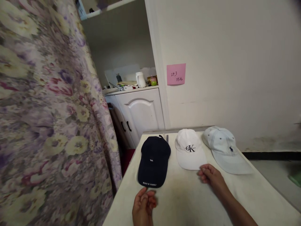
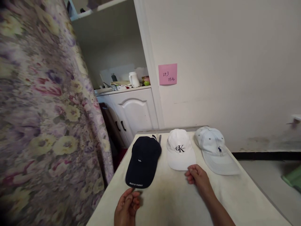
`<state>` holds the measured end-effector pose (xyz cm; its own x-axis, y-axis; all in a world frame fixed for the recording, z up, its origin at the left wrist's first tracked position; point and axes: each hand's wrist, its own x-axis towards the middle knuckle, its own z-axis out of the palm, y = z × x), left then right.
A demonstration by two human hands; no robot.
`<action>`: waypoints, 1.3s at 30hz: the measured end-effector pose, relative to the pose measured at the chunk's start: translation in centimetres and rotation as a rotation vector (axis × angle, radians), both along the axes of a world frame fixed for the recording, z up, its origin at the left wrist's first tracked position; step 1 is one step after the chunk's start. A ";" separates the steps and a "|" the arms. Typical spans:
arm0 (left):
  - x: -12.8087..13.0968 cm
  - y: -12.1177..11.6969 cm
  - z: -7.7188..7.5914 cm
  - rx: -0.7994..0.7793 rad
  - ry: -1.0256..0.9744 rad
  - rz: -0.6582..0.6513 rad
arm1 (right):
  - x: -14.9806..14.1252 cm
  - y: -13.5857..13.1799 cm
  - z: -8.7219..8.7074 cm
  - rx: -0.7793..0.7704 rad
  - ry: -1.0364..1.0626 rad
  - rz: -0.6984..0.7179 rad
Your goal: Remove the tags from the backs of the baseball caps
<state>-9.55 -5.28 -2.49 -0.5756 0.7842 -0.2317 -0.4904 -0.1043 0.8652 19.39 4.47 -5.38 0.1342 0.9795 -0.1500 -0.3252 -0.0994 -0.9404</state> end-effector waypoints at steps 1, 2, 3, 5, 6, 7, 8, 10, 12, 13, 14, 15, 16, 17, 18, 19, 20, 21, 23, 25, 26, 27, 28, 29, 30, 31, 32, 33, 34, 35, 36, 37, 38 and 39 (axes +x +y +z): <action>-0.1 -0.1 -0.1 0.002 -0.005 -0.013 | 0.0 0.0 0.0 0.000 0.000 0.000; -0.1 -0.1 -0.1 0.006 -0.012 -0.027 | 0.0 -0.1 0.0 0.001 -0.001 0.000; -0.2 -0.2 -0.1 0.011 -0.023 -0.044 | 0.0 -0.1 0.1 0.002 -0.001 0.000; -0.4 -0.3 -0.1 0.026 -0.053 -0.080 | -0.1 -0.1 0.1 0.003 0.000 0.000; -0.5 -0.3 0.0 0.033 -0.073 -0.098 | -0.1 -0.2 0.1 0.004 0.001 -0.001; -0.5 -0.3 0.1 0.039 -0.094 -0.117 | -0.1 -0.2 0.1 0.004 0.001 -0.002; -0.6 -0.3 0.2 0.044 -0.116 -0.137 | -0.1 -0.2 0.1 0.005 0.002 -0.003; -0.5 -0.2 0.4 0.054 -0.159 -0.179 | -0.1 -0.1 0.1 0.006 0.005 -0.002; -0.3 0.0 0.7 0.071 -0.191 -0.217 | -0.1 -0.1 0.2 0.006 0.006 0.000; -0.1 0.0 0.8 0.082 -0.200 -0.232 | -0.2 -0.1 0.2 0.005 0.007 0.001; 0.0 0.1 0.9 0.093 -0.202 -0.243 | -0.2 -0.1 0.3 0.004 0.007 0.001; 0.3 0.2 0.9 0.104 -0.198 -0.249 | -0.2 -0.1 0.4 0.003 0.007 0.000; 0.5 0.3 1.0 0.114 -0.191 -0.251 | -0.2 -0.1 0.4 0.001 0.006 0.000; 0.7 0.4 1.0 0.124 -0.183 -0.250 | -0.3 -0.2 0.5 0.001 0.005 -0.001; 0.9 0.5 0.9 0.134 -0.177 -0.245 | -0.3 -0.2 0.6 0.001 0.005 0.000; 1.1 0.7 0.9 0.144 -0.175 -0.238 | -0.3 -0.2 0.6 0.002 0.007 0.001; 1.2 0.9 0.9 0.152 -0.177 -0.226 | -0.4 -0.1 0.7 0.003 0.008 0.004; 1.3 1.1 0.9 0.159 -0.182 -0.210 | -0.4 -0.1 0.7 0.005 0.010 0.008; 1.5 1.8 1.0 0.166 -0.189 -0.175 | -0.4 0.0 0.7 0.010 0.015 0.015; 1.5 2.8 1.4 0.176 -0.192 -0.149 | -0.5 0.1 0.6 0.013 0.017 0.024; 1.6 3.3 1.7 0.184 -0.194 -0.141 | -0.5 0.2 0.6 0.013 0.017 0.028; 1.6 3.8 2.1 0.192 -0.199 -0.135 | -0.6 0.3 0.5 0.013 0.016 0.033; 1.7 4.3 2.5 0.197 -0.207 -0.131 | -0.6 0.3 0.4 0.011 0.016 0.037; 1.8 4.8 2.9 0.200 -0.217 -0.129 | -0.7 0.4 0.3 0.008 0.015 0.040; 1.9 5.2 3.3 0.199 -0.228 -0.130 | -0.7 0.5 0.3 0.005 0.015 0.041; 2.0 5.6 3.6 0.195 -0.238 -0.135 | -0.8 0.5 0.2 0.001 0.016 0.041; 2.0 6.0 4.0 0.190 -0.248 -0.141 | -0.8 0.5 0.2 -0.002 0.018 0.042; 2.1 6.2 4.3 0.186 -0.255 -0.148 | -0.9 0.6 0.1 -0.005 0.021 0.043; 2.2 6.5 4.6 0.186 -0.261 -0.153 | -0.9 0.6 0.1 -0.007 0.026 0.046; 2.2 6.7 5.1 0.190 -0.265 -0.155 | -0.9 0.7 0.1 -0.008 0.031 0.049; 2.3 6.9 5.5 0.201 -0.267 -0.155 | -0.9 0.7 0.1 -0.009 0.038 0.052; 2.3 7.0 6.1 0.219 -0.268 -0.154 | -0.9 0.8 0.1 -0.009 0.047 0.056; 2.4 7.1 6.7 0.239 -0.270 -0.154 | -1.0 0.9 0.1 -0.008 0.060 0.059; 2.5 7.2 7.2 0.258 -0.272 -0.155 | -1.0 0.9 0.2 -0.006 0.079 0.063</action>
<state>-7.07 1.87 4.75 -0.3904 0.9094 -0.1436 -0.7246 -0.2074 0.6572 18.40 5.36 -5.15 0.0601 0.9848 -0.1632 -0.3909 -0.1272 -0.9116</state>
